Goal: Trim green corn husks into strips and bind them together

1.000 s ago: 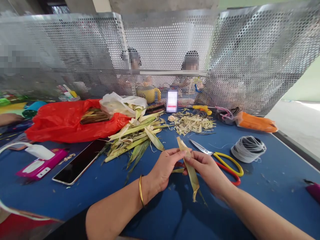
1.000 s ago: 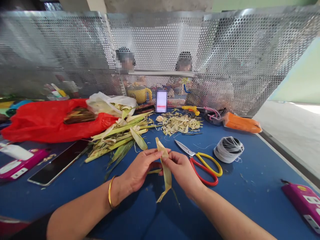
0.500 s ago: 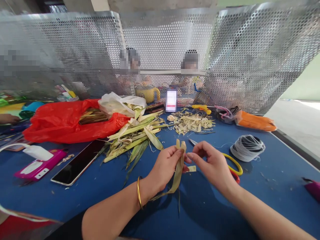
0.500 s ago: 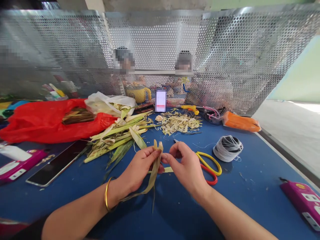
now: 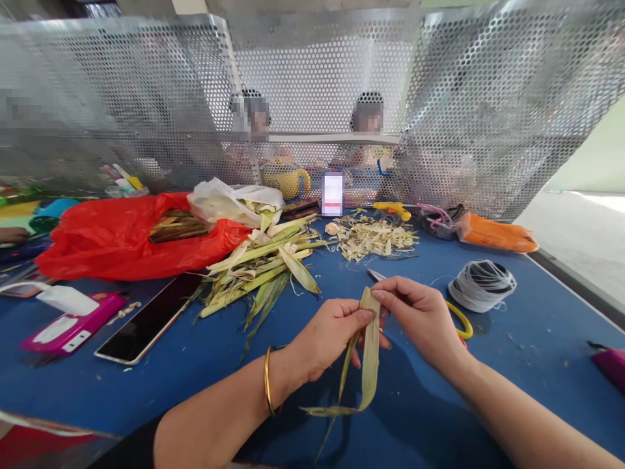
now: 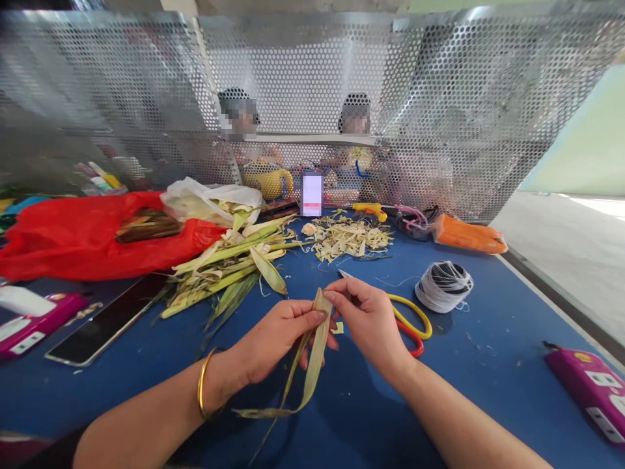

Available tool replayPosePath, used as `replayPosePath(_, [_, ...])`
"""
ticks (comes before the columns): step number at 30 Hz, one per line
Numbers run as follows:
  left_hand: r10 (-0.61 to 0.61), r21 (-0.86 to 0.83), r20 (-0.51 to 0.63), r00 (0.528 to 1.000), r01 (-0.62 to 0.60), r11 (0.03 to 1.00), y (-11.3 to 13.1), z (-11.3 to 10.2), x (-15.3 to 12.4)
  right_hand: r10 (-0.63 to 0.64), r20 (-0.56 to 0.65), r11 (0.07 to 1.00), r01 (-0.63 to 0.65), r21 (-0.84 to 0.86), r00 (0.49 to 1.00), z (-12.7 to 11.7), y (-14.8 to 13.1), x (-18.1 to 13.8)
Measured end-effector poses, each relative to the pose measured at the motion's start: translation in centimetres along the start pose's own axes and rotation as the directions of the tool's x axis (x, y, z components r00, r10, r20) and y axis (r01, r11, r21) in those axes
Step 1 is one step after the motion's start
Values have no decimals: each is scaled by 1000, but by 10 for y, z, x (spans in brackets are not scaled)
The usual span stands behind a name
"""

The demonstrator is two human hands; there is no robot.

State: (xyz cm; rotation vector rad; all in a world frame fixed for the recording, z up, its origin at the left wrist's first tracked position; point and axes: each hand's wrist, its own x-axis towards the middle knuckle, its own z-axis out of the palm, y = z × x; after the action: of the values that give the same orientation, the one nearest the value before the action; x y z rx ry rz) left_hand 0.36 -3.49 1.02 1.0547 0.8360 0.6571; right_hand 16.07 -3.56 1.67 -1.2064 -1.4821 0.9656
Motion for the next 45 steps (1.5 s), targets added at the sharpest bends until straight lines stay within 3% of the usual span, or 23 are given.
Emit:
replayPosePath(6, [-45, -23, 56, 997, 46, 999, 2, 0, 0, 39, -27, 999, -39, 24, 999, 0, 0, 1])
replayPosePath(12, [-45, -105, 43, 998, 49, 993, 0, 1, 1, -27, -56, 998, 24, -56, 998, 1, 2, -3])
replayPosePath(23, [8, -13, -6, 1000, -8, 1000, 2, 3, -1, -85, -127, 990, 69, -124, 988, 10, 3, -7])
replayPosePath(31, [-64, -278, 29, 998, 70, 958, -8, 4, 4, -146, -126, 950, 103, -295, 981, 10, 11, -8])
replayPosePath(40, [-18, -97, -86, 996, 9, 995, -10, -3, 5, -132, -87, 938, 96, -332, 987, 7, 6, -4])
replayPosePath(43, [6, -57, -134, 991, -14, 998, -8, -7, 7, -130, 17, 857, 121, -501, 991, -11, -1, 6])
replayPosePath(44, [15, -44, -149, 989, -22, 999, -7, -9, 7, -97, 83, 772, 128, -623, 992, -20, -2, 9])
replayPosePath(45, [28, -30, -163, 986, -33, 999, -7, -11, 9, -21, 144, 618, 126, -776, 989, -30, -3, 11])
